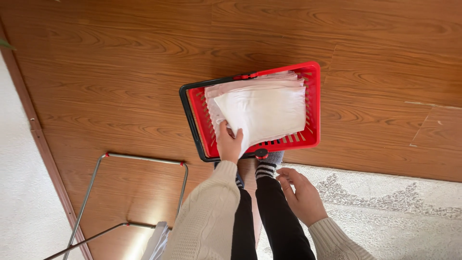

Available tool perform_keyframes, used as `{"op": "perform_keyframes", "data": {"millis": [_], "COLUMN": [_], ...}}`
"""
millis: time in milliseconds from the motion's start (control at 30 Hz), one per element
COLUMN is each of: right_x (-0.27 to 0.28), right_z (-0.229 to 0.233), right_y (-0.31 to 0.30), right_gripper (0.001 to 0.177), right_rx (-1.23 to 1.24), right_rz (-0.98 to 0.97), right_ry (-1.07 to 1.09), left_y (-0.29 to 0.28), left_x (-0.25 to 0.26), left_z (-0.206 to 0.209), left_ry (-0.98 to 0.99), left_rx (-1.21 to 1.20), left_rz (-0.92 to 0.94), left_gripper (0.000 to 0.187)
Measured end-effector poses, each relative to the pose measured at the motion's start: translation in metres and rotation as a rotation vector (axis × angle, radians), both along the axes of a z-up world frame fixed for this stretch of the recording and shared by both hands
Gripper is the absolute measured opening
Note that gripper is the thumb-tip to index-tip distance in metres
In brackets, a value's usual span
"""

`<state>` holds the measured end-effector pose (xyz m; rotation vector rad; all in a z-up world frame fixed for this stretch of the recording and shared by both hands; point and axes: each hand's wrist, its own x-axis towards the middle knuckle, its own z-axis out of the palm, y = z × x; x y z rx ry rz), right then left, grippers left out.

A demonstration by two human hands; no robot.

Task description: The person takes white cloths from a red basket and hangs them one by one on a metal drying rack. The person unfolds each cloth and drapes it over the horizontal bars of the rack.

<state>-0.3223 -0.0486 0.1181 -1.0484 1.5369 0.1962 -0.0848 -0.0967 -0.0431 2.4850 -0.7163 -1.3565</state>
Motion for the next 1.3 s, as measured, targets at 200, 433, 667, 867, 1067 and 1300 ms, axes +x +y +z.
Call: {"op": "perform_keyframes", "data": {"millis": [200,433,667,867,1067,1300], "right_x": [0.001,-0.006,0.006,-0.008,-0.006,-0.033], "right_z": [0.037,0.061,0.135,0.163,0.198,0.273], "right_y": [-0.008,0.003,-0.01,0.041,0.061,0.045], "right_gripper": [0.037,0.038,0.053,0.047,0.037,0.041], "right_rx": [0.039,-0.09,0.051,0.055,-0.123,-0.324], "right_rz": [-0.227,-0.52,-1.073,-0.974,-0.658,-0.402], "right_ry": [-0.031,-0.115,-0.18,-0.31,-0.187,-0.112], "left_y": [0.015,0.018,0.066,0.086,0.107,0.123], "left_x": [-0.038,-0.082,-0.108,-0.079,-0.049,-0.026], "left_z": [0.07,0.2,0.288,0.36,0.419,0.411], "left_ry": [0.014,0.318,0.397,0.429,0.478,0.486], "left_rx": [-0.212,-0.17,-0.531,-0.464,-0.446,-0.158], "left_rz": [-0.25,-0.395,-0.571,-0.616,-0.546,0.068], "left_gripper": [0.041,0.042,0.051,0.043,0.029,0.018]}}
